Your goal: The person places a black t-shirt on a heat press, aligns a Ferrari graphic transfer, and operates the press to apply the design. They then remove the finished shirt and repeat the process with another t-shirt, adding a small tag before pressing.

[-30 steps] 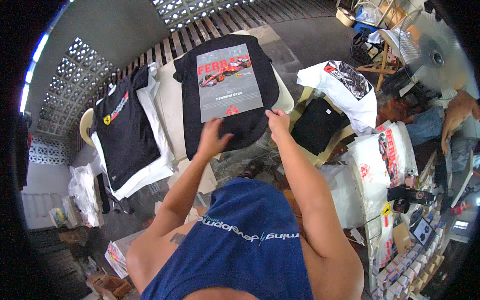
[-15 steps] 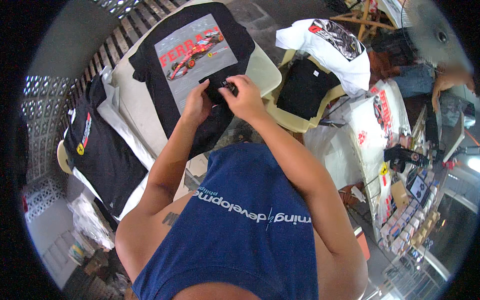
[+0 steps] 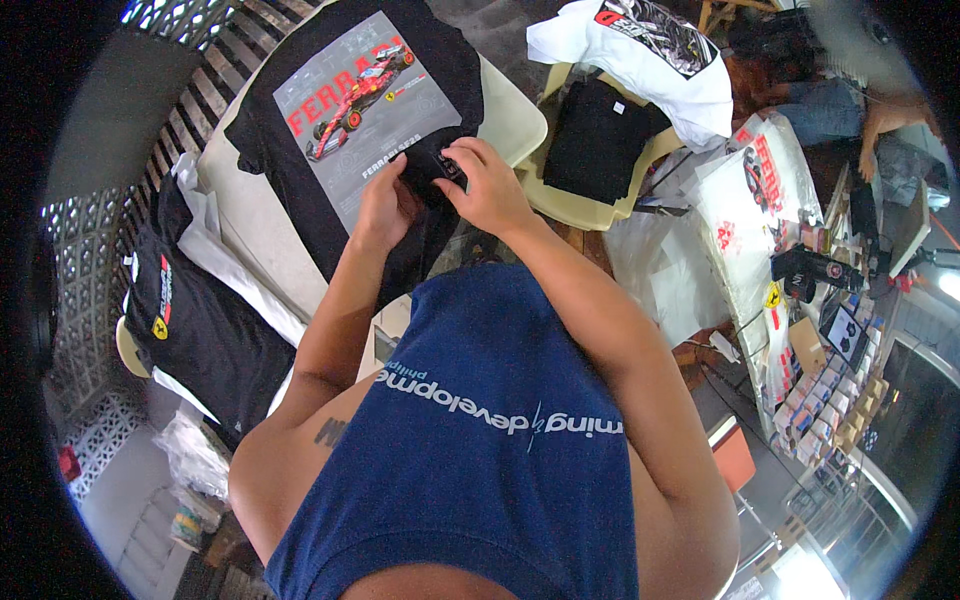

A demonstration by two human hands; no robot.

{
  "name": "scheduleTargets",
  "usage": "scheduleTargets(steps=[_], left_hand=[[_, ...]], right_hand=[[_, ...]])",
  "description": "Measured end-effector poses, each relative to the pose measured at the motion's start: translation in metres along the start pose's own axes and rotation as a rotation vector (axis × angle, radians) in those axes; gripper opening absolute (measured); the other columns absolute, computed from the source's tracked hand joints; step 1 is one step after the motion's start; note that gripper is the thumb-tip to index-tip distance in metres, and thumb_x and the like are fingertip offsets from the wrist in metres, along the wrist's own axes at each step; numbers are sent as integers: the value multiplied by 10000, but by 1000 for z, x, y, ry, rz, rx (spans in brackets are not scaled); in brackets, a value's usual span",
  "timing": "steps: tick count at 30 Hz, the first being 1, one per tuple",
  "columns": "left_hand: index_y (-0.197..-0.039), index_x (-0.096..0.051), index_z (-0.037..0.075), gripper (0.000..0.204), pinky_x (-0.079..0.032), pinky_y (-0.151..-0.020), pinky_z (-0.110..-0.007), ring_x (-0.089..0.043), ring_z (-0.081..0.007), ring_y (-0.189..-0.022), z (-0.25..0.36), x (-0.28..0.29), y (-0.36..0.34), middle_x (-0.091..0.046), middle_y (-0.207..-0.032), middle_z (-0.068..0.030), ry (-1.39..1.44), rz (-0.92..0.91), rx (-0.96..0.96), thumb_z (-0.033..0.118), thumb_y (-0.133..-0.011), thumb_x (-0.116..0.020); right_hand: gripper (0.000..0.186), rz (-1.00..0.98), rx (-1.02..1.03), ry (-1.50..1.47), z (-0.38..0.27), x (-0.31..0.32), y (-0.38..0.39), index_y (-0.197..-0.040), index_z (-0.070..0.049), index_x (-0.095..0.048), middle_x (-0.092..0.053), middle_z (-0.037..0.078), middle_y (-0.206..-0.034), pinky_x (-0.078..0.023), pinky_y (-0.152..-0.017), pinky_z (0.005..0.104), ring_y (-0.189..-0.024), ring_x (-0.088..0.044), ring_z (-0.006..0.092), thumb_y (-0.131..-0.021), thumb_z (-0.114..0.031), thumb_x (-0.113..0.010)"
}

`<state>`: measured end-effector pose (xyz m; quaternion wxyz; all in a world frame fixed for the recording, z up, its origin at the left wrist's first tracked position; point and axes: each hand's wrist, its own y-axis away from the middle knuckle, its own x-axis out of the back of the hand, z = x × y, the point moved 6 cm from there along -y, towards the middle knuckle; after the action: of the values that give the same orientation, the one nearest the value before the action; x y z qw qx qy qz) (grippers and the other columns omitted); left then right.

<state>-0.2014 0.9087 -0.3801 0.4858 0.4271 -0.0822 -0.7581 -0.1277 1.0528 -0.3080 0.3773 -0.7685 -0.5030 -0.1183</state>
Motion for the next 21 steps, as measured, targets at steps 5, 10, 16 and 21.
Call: scheduleTargets(steps=[5, 10, 16, 21], left_hand=[[-1229, -636, 58, 290, -572, -876, -423, -706, -251, -1042, -1, 1, 0, -723, -1167, -107, -2, -15, 69, 252, -1070, -491], [-1190, -643, 25, 305, -570, -864, -396, -708, -251, -1022, -1, -8, -2, -725, -1140, -124, 76, -85, 22, 259, -1076, -484], [-1174, -637, -24, 298, -562, -875, -405, -704, -241, -988, 3, -12, 4, -720, -1107, -131, -91, -1, -41, 221, -1085, -491], [-1139, -643, -32, 261, -559, -844, -383, -700, -229, -970, -1, -18, 8, -719, -1086, -124, 6, -57, -50, 191, -1075, -523]], right_hand=[[294, 35, -130, -58, 10, 7, 1, -1105, -38, -675, -677, 144, -1109, -554, -886, 442, -1033, -664, 371, -866, -163, -791], [285, -31, 34, 23, 0, 8, 9, -1056, -38, -688, -694, 139, -1096, -570, -850, 428, -1002, -688, 354, -839, -171, -817], [235, -70, -289, -210, 29, 5, 11, -982, -40, -705, -723, 138, -1107, -575, -837, 405, -965, -718, 333, -842, -191, -818], [181, -64, -140, -126, 21, 19, 13, -992, -51, -716, -741, 139, -1043, -581, -789, 405, -921, -731, 311, -882, -178, -784]])
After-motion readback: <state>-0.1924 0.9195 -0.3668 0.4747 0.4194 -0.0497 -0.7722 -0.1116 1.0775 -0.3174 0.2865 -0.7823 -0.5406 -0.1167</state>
